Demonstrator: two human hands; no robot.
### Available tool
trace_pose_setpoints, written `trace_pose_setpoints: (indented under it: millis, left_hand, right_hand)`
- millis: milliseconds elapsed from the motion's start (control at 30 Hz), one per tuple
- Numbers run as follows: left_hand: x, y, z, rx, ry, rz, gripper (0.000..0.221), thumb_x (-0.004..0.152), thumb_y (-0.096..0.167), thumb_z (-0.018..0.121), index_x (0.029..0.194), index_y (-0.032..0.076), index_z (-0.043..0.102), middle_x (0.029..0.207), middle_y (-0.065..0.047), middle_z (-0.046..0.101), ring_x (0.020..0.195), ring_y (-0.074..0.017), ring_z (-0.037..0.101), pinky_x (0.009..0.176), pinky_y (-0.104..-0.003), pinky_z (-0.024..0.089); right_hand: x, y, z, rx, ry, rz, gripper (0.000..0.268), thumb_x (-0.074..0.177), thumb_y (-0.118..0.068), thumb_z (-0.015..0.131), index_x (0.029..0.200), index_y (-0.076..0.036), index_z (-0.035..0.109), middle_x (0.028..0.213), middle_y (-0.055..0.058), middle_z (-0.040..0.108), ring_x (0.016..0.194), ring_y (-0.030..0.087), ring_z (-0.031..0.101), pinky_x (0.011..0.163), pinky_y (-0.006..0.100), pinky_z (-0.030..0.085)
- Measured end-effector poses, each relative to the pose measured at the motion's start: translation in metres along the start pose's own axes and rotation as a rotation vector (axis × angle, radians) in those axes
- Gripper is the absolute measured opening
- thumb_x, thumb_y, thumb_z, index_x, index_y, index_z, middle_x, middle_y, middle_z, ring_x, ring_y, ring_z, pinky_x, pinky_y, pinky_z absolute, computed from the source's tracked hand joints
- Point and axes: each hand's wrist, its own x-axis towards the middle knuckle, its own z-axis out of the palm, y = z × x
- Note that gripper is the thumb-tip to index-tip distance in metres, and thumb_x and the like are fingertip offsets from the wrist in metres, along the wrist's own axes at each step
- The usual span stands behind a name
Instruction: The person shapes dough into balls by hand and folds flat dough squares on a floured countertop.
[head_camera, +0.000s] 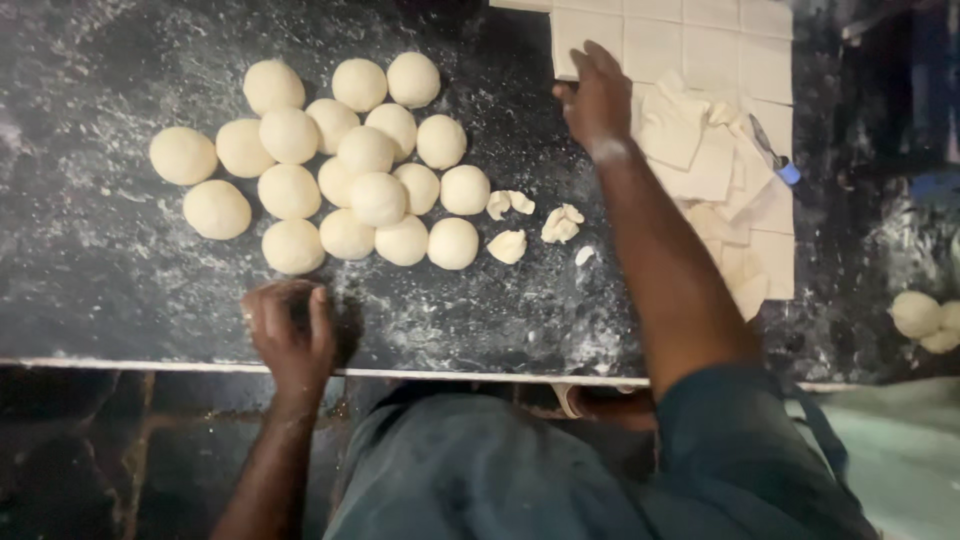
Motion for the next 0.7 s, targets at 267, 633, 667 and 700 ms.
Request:
trace_pose_setpoints:
  millis: [267,633,667,700]
  left_hand:
    - [-0.012,0.005,0.025,-0.503,0.131,-0.376,0.022,0.110,0.014,0.064,0.126,0.004,0.054,0.126,-0.008,0.064,0.119,-0.0221,0.064,0.103,-0.036,0.057]
    - [-0.003,0.159,0.159,-0.912,-0.366,-0.578,0.015,0.100,0.014,0.070,0.110,0.002,0.066,0.103,-0.007,0.069,0.097,-0.0151,0.063,0.087,-0.029,0.052]
    - [-0.008,0.160,0.167,-0.902,-0.333,-0.485,0.009,0.102,0.010,0.070,0.105,0.002,0.066,0.101,-0.005,0.068,0.097,-0.0130,0.062,0.089,-0.028,0.050]
    - [-0.010,0.160,0.169,-0.881,-0.337,-0.480,0.009,0.101,0.010,0.071,0.104,0.003,0.066,0.100,-0.005,0.069,0.096,-0.0122,0.063,0.088,-0.027,0.051]
  right_hand:
    - [0.016,0.020,0.023,0.648,0.139,0.431,0.008,0.102,-0.009,0.074,0.098,-0.004,0.070,0.087,0.004,0.069,0.080,0.020,0.064,0.071,0.031,0.051]
    - [-0.138,-0.110,-0.157,1.173,-0.085,0.647,0.015,0.104,-0.011,0.068,0.114,-0.005,0.059,0.105,0.008,0.069,0.094,0.016,0.071,0.083,0.030,0.058]
    - [-0.155,-0.110,-0.173,1.157,-0.061,0.547,0.015,0.108,-0.010,0.067,0.119,-0.005,0.058,0.113,0.010,0.068,0.102,0.017,0.069,0.092,0.032,0.058]
    - [-0.166,-0.112,-0.186,1.144,-0.033,0.448,0.014,0.113,-0.010,0.065,0.124,-0.005,0.058,0.122,0.012,0.067,0.110,0.017,0.067,0.101,0.033,0.057]
